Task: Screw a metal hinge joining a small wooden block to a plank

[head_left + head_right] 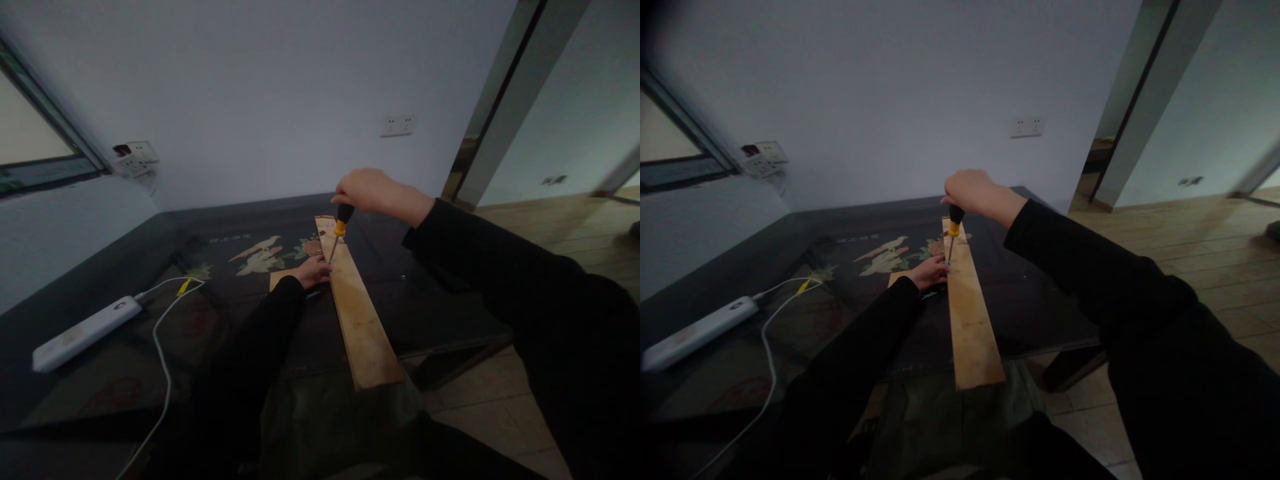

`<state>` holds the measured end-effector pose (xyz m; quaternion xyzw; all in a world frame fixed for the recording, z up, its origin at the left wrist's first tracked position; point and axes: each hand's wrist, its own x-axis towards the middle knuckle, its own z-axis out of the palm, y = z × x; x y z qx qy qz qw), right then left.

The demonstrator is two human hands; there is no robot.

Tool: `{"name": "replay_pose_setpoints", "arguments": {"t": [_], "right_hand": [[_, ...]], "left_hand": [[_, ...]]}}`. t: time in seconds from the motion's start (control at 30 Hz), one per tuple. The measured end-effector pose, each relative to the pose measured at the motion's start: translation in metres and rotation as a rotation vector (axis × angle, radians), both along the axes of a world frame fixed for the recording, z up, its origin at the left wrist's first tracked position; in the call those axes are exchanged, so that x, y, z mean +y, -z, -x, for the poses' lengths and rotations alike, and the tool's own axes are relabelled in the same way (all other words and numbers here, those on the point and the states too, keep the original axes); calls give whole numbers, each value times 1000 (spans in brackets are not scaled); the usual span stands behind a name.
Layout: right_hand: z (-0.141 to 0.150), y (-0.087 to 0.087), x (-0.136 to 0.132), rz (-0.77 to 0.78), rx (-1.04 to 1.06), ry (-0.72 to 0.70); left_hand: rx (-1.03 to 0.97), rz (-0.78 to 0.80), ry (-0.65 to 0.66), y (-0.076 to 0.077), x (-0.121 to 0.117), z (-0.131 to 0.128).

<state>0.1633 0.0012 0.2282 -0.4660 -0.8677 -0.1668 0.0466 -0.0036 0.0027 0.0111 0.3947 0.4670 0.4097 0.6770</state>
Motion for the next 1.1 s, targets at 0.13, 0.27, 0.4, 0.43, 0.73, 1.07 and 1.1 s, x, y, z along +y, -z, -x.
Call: {"name": "replay_pose_setpoints", "arguments": {"t": [0.13,0.27,0.4,0.43,0.73,1.07,1.1], "right_hand": [[6,7,-1,-67,62,83],[-4,-2,8,109,51,-52],[-12,-10,10,221,-6,-186],[-12,-9,8,210,-17,-174],[-10,8,14,65,38,2],[-18,-5,10,225,19,-133],[-15,-1,8,163,20,-85]], "left_hand": [[-6,0,0,1,1,-2],[-14,-4,7,1,0,-1],[-3,-5,3,2,-1,0],[1,-4,0,2,0,0],[-6,-1,-1,3,2,-2],[-14,9,-3,3,3,1],[-15,9,-2,3,2,0]]}}
